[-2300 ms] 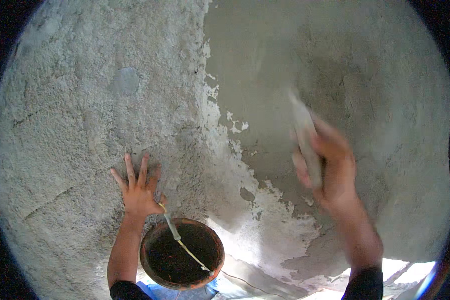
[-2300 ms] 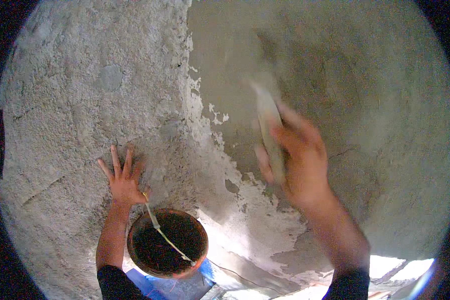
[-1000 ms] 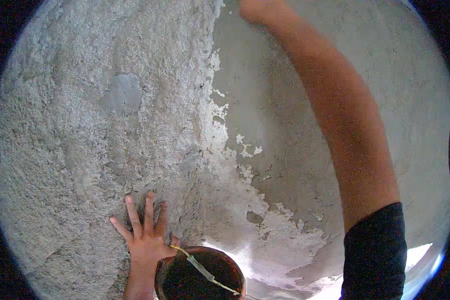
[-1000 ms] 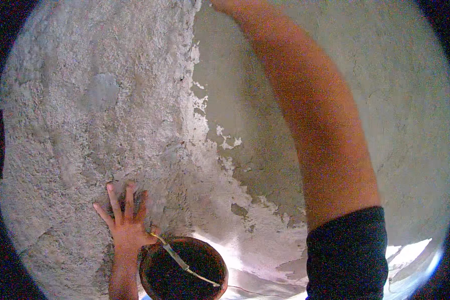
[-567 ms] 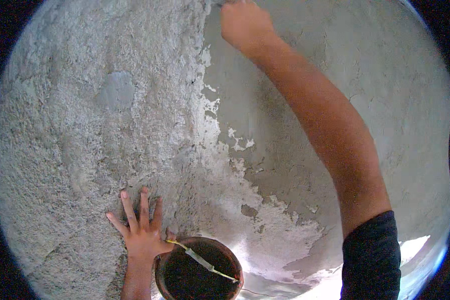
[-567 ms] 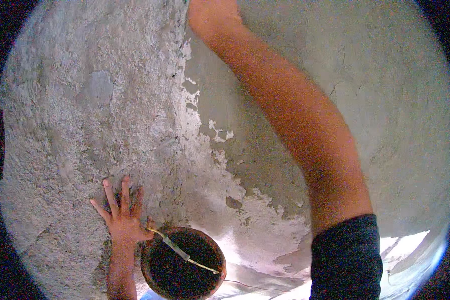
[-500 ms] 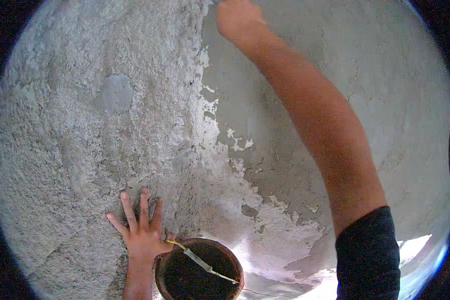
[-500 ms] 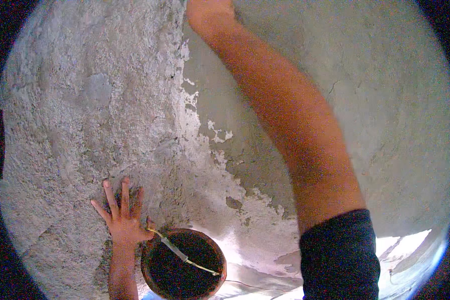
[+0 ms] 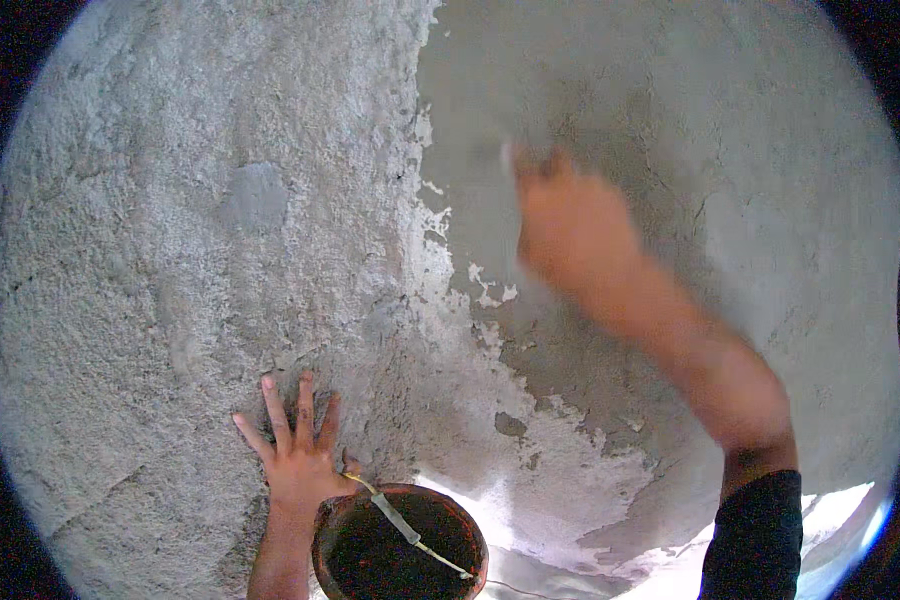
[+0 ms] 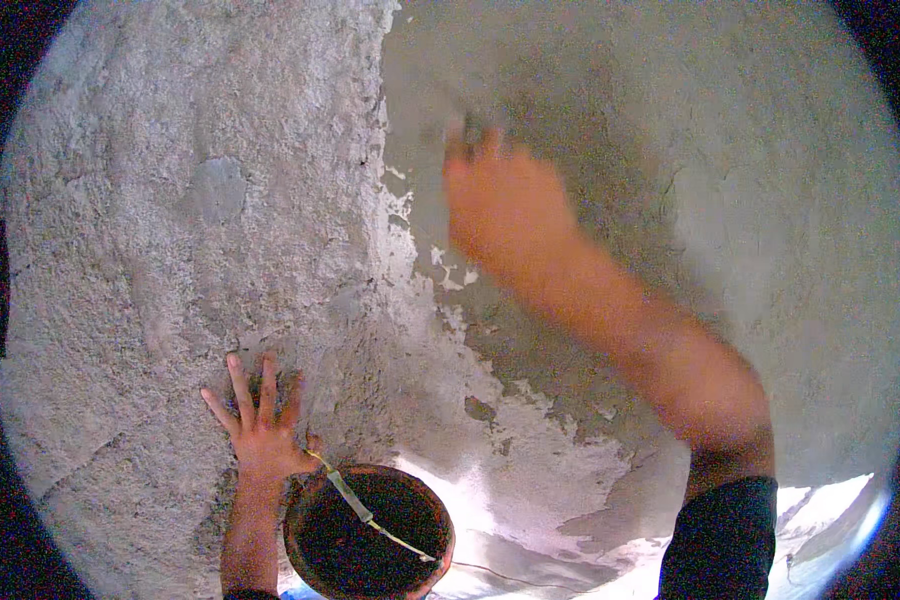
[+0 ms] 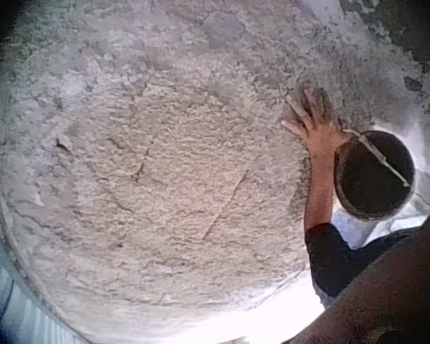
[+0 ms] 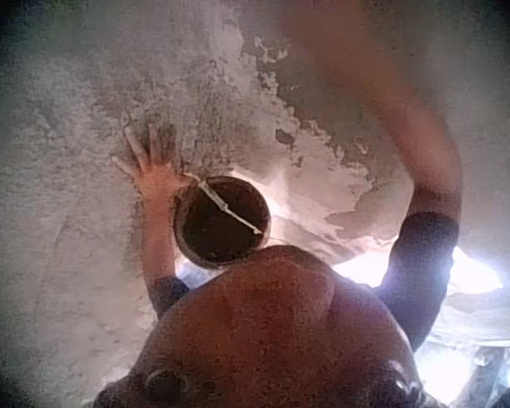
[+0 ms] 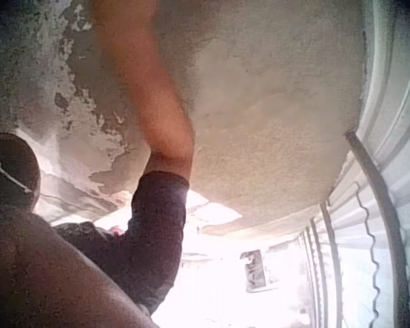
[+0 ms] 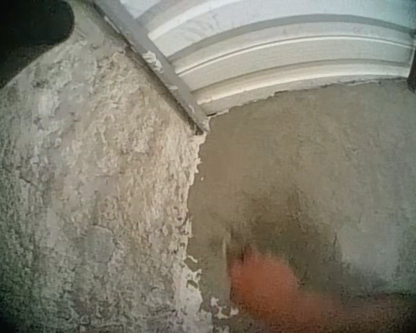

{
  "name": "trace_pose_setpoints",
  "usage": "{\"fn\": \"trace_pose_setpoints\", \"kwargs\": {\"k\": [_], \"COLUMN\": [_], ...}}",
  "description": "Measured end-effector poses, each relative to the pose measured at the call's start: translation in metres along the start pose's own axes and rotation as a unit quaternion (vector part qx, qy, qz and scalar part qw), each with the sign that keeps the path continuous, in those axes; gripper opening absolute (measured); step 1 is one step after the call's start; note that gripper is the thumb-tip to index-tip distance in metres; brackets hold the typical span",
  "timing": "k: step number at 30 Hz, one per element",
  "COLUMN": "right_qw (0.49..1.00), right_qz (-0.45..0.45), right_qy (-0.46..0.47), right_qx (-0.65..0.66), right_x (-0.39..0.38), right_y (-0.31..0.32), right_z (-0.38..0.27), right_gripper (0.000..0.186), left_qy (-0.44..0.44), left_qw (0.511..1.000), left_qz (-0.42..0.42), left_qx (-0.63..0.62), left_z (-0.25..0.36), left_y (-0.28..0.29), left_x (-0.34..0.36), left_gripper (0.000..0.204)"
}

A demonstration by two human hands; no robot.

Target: The person patches a concrete wall by applying cement mixture from a bucket to the wall using a trowel.

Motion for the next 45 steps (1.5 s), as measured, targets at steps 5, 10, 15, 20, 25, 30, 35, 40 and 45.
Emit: {"fn": "trace_pose_setpoints", "kwargs": {"k": [5,10,15,20,25,30,35,40,45], "right_qw": [0.984,0.982,0.992,0.999,0.997,0.984,0.987,0.999,0.983], "right_qz": [0.168,0.179,0.102,0.009,0.068,0.147,0.133,0.012,-0.012], "right_qy": [-0.037,-0.044,-0.014,0.046,0.011,-0.008,0.071,0.037,0.028], "right_qx": [-0.039,-0.043,-0.078,-0.003,-0.040,-0.098,-0.045,0.009,0.181], "right_x": [0.158,0.250,0.224,0.156,0.174,0.232,0.183,0.050,-0.107], "right_y": [0.044,0.034,0.006,0.034,0.061,0.060,0.024,0.001,-0.009], "right_z": [0.069,0.079,0.065,0.017,0.037,0.068,0.049,0.020,0.023], "right_gripper": [0.031,0.029,0.030,0.029,0.027,0.025,0.036,0.043,0.041], "left_qy": [-0.013,-0.011,-0.014,-0.007,-0.005,-0.019,-0.003,-0.001,0.007], "left_qw": [1.000,1.000,0.999,0.999,1.000,1.000,1.000,1.000,0.999], "left_qz": [-0.001,0.022,0.030,0.026,-0.018,-0.001,-0.006,-0.002,0.042], "left_qx": [0.006,0.016,0.039,0.020,0.005,0.009,-0.005,0.012,-0.026], "left_z": [0.002,0.004,0.003,-0.001,0.002,0.005,-0.002,-0.003,-0.005], "left_y": [0.001,-0.004,-0.007,-0.005,0.000,-0.005,0.004,-0.005,-0.014], "left_x": [0.002,0.007,0.002,-0.002,0.001,0.005,-0.007,-0.002,-0.005], "left_gripper": [0.081,0.078,0.076,0.077,0.081,0.082,0.080,0.077,0.066]}}
Point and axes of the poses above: each hand's wrist, its own x-axis towards the middle knuckle, its own y-axis out of the back of the hand, z = x × y, the point moved 3 cm from there along x, towards the middle knuckle, and after that the axes turned 2 degrees about x, right-handed, at the moved point
